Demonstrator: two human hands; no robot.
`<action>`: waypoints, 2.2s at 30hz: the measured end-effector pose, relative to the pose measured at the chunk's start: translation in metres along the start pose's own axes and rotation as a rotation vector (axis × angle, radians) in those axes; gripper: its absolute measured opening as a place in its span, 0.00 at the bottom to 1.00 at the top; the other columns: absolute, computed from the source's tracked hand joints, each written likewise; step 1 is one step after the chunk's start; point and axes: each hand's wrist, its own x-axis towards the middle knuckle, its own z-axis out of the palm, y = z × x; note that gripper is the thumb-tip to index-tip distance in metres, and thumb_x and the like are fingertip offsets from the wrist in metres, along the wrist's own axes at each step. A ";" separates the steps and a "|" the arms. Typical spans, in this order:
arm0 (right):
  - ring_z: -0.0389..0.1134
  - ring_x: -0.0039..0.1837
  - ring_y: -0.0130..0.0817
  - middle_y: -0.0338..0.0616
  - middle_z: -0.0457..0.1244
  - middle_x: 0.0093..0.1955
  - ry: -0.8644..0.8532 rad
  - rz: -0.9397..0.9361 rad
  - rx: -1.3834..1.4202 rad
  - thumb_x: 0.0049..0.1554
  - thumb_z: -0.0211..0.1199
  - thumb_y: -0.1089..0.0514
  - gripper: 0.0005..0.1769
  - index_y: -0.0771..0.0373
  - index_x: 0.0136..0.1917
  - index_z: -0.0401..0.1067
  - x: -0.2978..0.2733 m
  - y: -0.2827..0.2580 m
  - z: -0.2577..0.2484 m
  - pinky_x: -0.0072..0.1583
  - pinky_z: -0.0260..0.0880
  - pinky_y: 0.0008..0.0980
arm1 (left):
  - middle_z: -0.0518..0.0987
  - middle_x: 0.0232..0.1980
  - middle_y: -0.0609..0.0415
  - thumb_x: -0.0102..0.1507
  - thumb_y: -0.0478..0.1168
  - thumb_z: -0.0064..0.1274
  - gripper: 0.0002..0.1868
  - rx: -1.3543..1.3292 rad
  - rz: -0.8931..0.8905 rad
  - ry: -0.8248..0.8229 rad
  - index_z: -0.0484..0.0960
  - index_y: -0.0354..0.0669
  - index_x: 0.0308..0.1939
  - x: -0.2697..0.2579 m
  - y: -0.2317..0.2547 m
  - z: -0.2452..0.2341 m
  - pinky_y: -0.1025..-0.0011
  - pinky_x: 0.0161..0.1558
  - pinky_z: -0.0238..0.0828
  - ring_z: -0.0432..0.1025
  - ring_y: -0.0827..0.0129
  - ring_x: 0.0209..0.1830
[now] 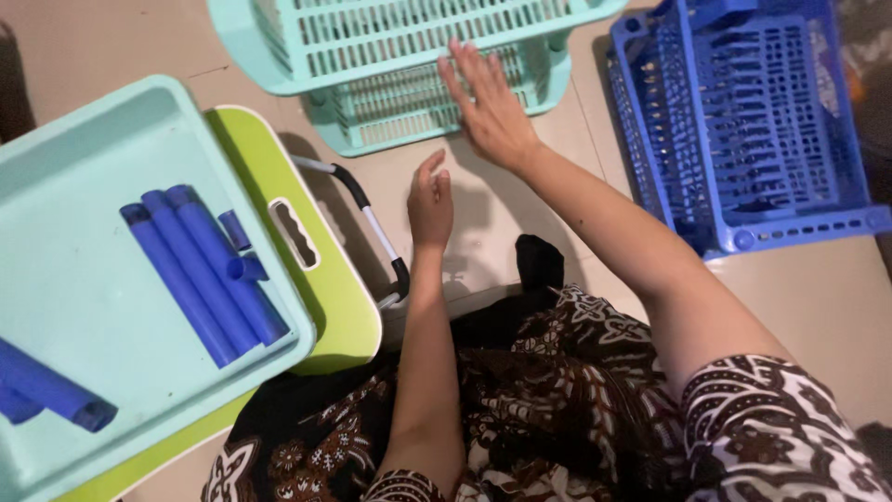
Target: The person assembles two plastic dish racks by inserting cylindrical legs into the basket frames. They first complete a light green basket, then move to a blue basket and insert its legs.
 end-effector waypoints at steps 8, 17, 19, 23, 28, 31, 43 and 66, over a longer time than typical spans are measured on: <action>0.34 0.86 0.55 0.61 0.35 0.86 -0.355 -0.007 0.012 0.54 0.64 0.56 0.47 0.61 0.82 0.49 -0.129 -0.004 0.009 0.80 0.39 0.57 | 0.82 0.60 0.51 0.70 0.41 0.47 0.17 0.046 -0.119 -0.275 0.76 0.49 0.64 -0.026 -0.029 0.034 0.66 0.52 0.76 0.81 0.62 0.50; 0.33 0.83 0.72 0.74 0.32 0.84 -0.167 0.666 0.035 0.52 0.69 0.55 0.52 0.64 0.84 0.51 -0.273 0.054 0.052 0.80 0.37 0.63 | 0.82 0.59 0.52 0.70 0.44 0.47 0.18 0.162 -0.137 -0.442 0.77 0.50 0.63 -0.040 -0.013 0.054 0.65 0.52 0.75 0.80 0.62 0.49; 0.34 0.84 0.72 0.75 0.32 0.84 -0.051 0.814 0.041 0.55 0.70 0.53 0.47 0.62 0.82 0.53 -0.305 0.066 0.058 0.81 0.37 0.64 | 0.81 0.59 0.53 0.70 0.44 0.46 0.18 0.190 -0.149 -0.473 0.77 0.50 0.63 -0.042 -0.009 0.056 0.65 0.52 0.75 0.80 0.62 0.50; 0.37 0.81 0.73 0.76 0.36 0.81 -0.040 1.033 0.038 0.53 0.71 0.50 0.49 0.64 0.80 0.52 -0.348 0.072 0.071 0.78 0.37 0.67 | 0.81 0.60 0.53 0.70 0.44 0.46 0.18 0.228 -0.200 -0.526 0.76 0.51 0.64 -0.044 -0.001 0.057 0.65 0.53 0.75 0.79 0.62 0.51; 0.45 0.76 0.70 0.70 0.43 0.79 -0.153 1.128 0.049 0.51 0.71 0.46 0.46 0.57 0.77 0.57 -0.354 0.075 0.086 0.75 0.45 0.65 | 0.80 0.62 0.53 0.70 0.44 0.45 0.19 0.255 -0.223 -0.558 0.76 0.51 0.65 -0.042 -0.002 0.058 0.64 0.54 0.74 0.78 0.60 0.52; 0.49 0.75 0.69 0.69 0.46 0.77 -0.267 1.223 0.095 0.53 0.70 0.42 0.39 0.55 0.73 0.62 -0.347 0.077 0.096 0.73 0.50 0.64 | 0.79 0.62 0.52 0.70 0.44 0.45 0.19 0.254 -0.220 -0.567 0.75 0.51 0.65 -0.042 -0.007 0.060 0.65 0.55 0.74 0.78 0.60 0.53; 0.68 0.66 0.61 0.73 0.44 0.79 -0.264 0.968 0.835 0.56 0.65 0.49 0.28 0.52 0.68 0.66 -0.221 0.004 0.056 0.71 0.65 0.43 | 0.80 0.61 0.50 0.69 0.42 0.47 0.19 0.205 -0.162 -0.548 0.76 0.50 0.64 -0.047 -0.023 0.065 0.65 0.55 0.75 0.79 0.59 0.54; 0.67 0.61 0.55 0.57 0.63 0.64 -0.203 0.938 0.027 0.52 0.69 0.58 0.43 0.59 0.78 0.58 -0.301 -0.009 -0.056 0.61 0.66 0.50 | 0.82 0.59 0.46 0.68 0.41 0.48 0.18 0.174 -0.144 -0.561 0.77 0.45 0.62 -0.064 -0.064 0.073 0.63 0.57 0.74 0.79 0.57 0.56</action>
